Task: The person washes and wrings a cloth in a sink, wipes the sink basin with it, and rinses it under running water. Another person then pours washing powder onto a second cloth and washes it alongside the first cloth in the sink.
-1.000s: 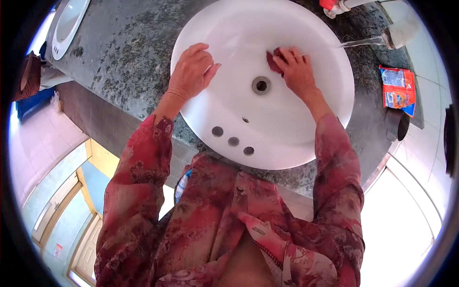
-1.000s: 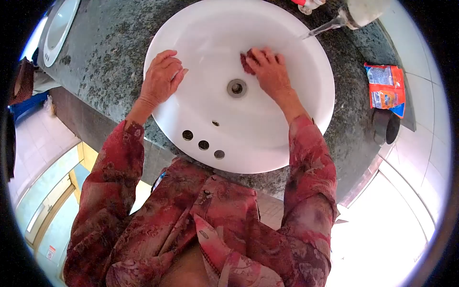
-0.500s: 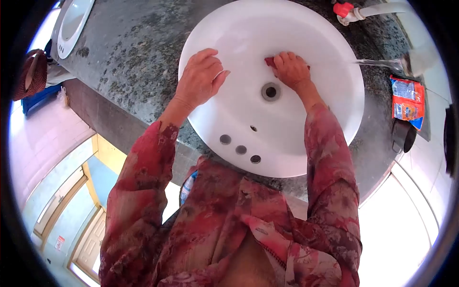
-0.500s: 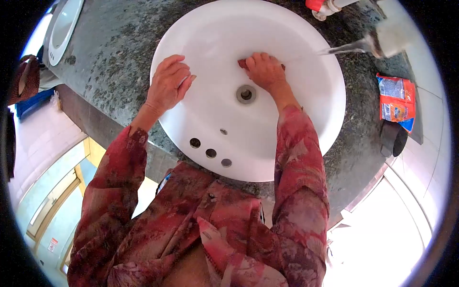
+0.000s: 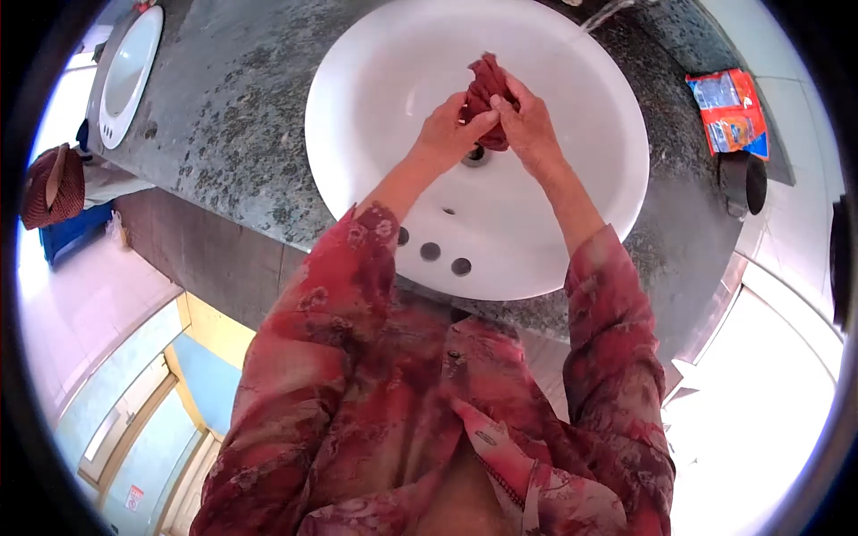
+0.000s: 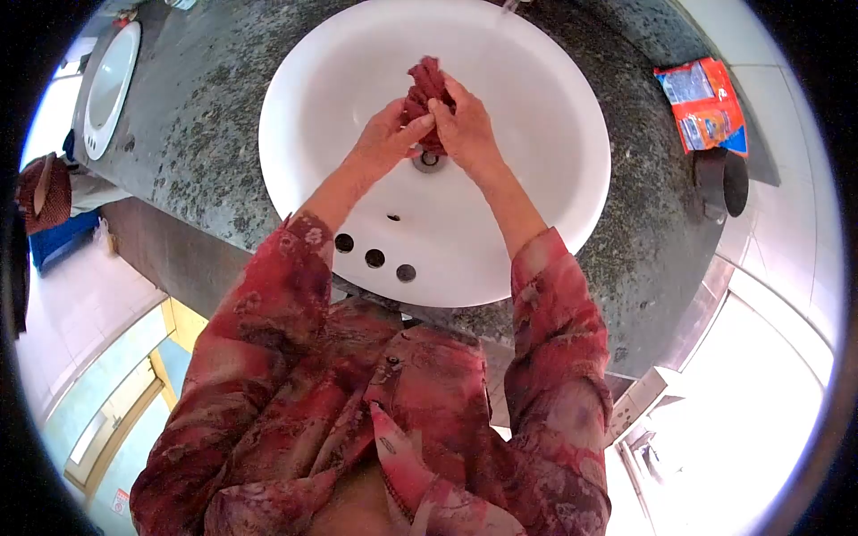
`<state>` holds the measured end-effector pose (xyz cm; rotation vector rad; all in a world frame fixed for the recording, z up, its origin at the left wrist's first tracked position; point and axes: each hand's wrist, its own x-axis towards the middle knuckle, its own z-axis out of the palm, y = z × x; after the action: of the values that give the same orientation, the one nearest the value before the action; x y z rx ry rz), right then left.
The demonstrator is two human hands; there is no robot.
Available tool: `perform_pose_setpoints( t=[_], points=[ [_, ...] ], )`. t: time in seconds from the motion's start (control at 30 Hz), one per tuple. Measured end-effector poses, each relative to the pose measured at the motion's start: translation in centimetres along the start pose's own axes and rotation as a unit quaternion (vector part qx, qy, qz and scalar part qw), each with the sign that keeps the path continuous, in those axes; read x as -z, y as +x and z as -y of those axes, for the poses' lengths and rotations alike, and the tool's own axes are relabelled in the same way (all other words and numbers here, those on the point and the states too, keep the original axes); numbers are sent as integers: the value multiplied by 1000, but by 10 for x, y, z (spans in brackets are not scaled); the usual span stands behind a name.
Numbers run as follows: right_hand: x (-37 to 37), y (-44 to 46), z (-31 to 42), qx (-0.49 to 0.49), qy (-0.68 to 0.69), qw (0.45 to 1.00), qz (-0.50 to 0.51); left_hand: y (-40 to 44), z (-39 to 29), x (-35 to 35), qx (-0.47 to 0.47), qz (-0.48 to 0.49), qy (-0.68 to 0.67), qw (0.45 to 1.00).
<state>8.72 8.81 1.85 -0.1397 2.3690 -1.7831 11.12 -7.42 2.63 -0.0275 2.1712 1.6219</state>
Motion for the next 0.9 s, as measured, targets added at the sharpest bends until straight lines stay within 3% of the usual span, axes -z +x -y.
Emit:
perform_pose_setpoints(
  t=[0.07, 0.13, 0.17, 0.2, 0.23, 0.3, 0.33, 0.37, 0.43, 0.5, 0.57, 0.6, 0.67, 0.7, 0.77, 0.83, 0.87, 0.9],
  points=[
    [16, -6, 3, -30, 55, 998, -1, 1, -10, -9, 100, -16, -264, 959],
    [33, -15, 11, -112, 160, 981, 20, 6, -9, -9, 87, -38, -276, 956],
    [38, -19, 10, -108, 165, 980, 12, 7, -14, -8, 77, -64, -294, 950],
    [41, -23, 6, -147, 215, 965, -10, 5, -28, -6, 74, -61, -399, 912],
    [44, -26, 3, -185, 264, 946, -31, 11, -25, -4, 72, -55, -393, 915],
    [48, -29, 1, -202, 272, 936, -99, 24, -29, 6, -14, 36, -567, 823],
    [50, -31, -1, -223, 275, 922, -159, 31, -31, 4, -1, -25, -591, 806],
    [55, -31, -14, -219, 279, 920, -165, 32, -41, 6, -3, -19, -586, 810],
    [66, -25, -47, -237, 66, 944, -218, 33, -55, 14, 25, -13, -634, 773],
    [65, -33, -36, -197, 18, 953, -231, 34, -65, 19, 4, 35, -616, 787],
    [59, -31, -9, -12, 39, 978, -204, 36, -73, 19, -18, 85, -597, 797],
    [58, -31, 7, -11, 42, 977, -211, 37, -78, 18, -19, 114, -577, 808],
    [54, -27, 35, -16, 87, 996, -18, 41, -87, 15, -22, 150, -552, 820],
    [50, -24, 35, -32, 67, 997, 7, 42, -90, 14, -15, 136, -557, 819],
    [51, -22, 37, -101, 50, 994, -9, 50, -96, 16, -10, 127, -559, 819],
    [65, -20, 34, -151, 89, 984, -34, 65, -92, 29, -76, 33, -433, 898],
    [72, -18, 32, -201, 126, 970, -52, 75, -82, 36, -31, -63, -411, 909],
    [72, -11, 22, -198, 128, 970, -53, 82, -65, 36, -34, -63, -409, 910]
  ],
)
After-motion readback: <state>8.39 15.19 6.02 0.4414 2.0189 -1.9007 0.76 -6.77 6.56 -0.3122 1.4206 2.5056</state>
